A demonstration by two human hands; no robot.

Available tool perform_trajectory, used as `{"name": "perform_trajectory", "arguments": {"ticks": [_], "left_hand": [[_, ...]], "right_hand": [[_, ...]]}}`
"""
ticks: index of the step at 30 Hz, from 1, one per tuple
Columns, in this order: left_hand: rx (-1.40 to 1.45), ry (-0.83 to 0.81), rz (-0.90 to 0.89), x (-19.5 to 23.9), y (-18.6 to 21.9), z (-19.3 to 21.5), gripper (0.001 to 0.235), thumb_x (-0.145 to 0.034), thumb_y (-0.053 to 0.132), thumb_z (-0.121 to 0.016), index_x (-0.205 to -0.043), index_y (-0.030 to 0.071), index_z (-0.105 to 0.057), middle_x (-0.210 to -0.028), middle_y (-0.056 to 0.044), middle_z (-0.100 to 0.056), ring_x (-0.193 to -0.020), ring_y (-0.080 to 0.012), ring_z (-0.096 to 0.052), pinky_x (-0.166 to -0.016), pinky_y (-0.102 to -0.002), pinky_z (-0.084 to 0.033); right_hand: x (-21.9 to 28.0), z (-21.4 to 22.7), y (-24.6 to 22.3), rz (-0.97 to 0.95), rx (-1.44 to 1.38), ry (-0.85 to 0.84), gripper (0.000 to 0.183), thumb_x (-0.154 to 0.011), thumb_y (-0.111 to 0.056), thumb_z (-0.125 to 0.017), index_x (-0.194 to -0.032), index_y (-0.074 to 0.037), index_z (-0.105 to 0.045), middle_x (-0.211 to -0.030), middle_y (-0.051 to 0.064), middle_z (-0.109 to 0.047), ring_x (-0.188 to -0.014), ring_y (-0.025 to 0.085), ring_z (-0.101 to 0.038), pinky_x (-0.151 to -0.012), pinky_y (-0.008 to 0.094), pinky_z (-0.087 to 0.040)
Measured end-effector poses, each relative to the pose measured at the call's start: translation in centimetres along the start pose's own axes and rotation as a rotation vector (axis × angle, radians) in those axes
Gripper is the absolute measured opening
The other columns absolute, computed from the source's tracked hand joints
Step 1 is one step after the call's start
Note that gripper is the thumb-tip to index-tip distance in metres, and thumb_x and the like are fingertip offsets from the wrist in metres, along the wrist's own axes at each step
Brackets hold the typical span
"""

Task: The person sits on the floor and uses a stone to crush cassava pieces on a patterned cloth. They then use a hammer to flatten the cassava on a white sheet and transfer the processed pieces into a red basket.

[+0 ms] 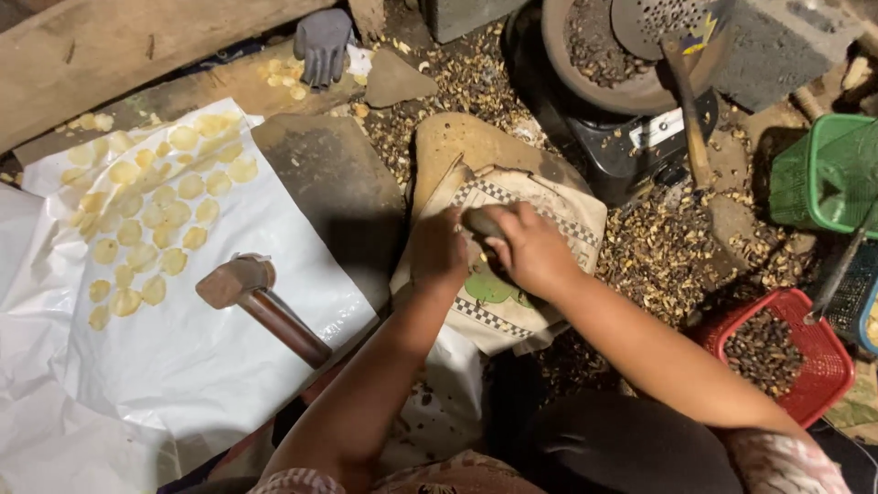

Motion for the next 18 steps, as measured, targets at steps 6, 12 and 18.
{"name": "perform_trajectory", "arguments": {"ticks": [6, 12, 18], "left_hand": [[-0.202, 0.635, -0.336, 2.5, 0.1, 2.7, 0.019, -0.096, 0.015, -0.062, -0.106, 0.0, -0.068, -0.096, -0.016, -0.063, -0.093, -0.0357, -0.067, -0.087, -0.043, -0.054], [-0.065, 0.544, -0.414, 3.1, 0.1, 2.3, 0.022, -0.102, 0.008, -0.047, -0.107, 0.001, -0.067, -0.095, -0.015, -0.061, -0.092, -0.0332, -0.064, -0.084, -0.041, -0.054], [0.033, 0.055, 0.003, 3.7, -2.8, 0.5, 0.028, -0.102, 0.021, -0.047, -0.123, 0.015, -0.066, -0.113, -0.009, -0.062, -0.111, -0.0295, -0.063, -0.095, -0.039, -0.053]], "right_hand": [[-1.1, 0.5, -0.2, 0.135, 0.087, -0.02, 0.044, -0.104, -0.037, -0.05, -0.146, -0.027, -0.044, -0.121, 0.024, -0.057, -0.099, 0.049, -0.069, -0.09, 0.057, -0.055], [-3.5, 0.8, 1.9, -0.005, -0.038, -0.188, 0.049, -0.102, -0.036, -0.053, -0.147, -0.028, -0.036, -0.125, 0.027, -0.059, -0.111, 0.054, -0.065, -0.096, 0.061, -0.051], [-3.1, 1.1, 1.3, -0.019, -0.025, -0.215, 0.048, -0.102, -0.036, -0.052, -0.146, -0.028, -0.037, -0.125, 0.029, -0.06, -0.115, 0.053, -0.064, -0.099, 0.06, -0.051]]}}
Point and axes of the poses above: each hand's wrist, its own x-axis away from the middle knuckle, its own z-axis out of the back of the hand, y = z × x, the point moved 2 cm from there along -x, towards the middle knuckle
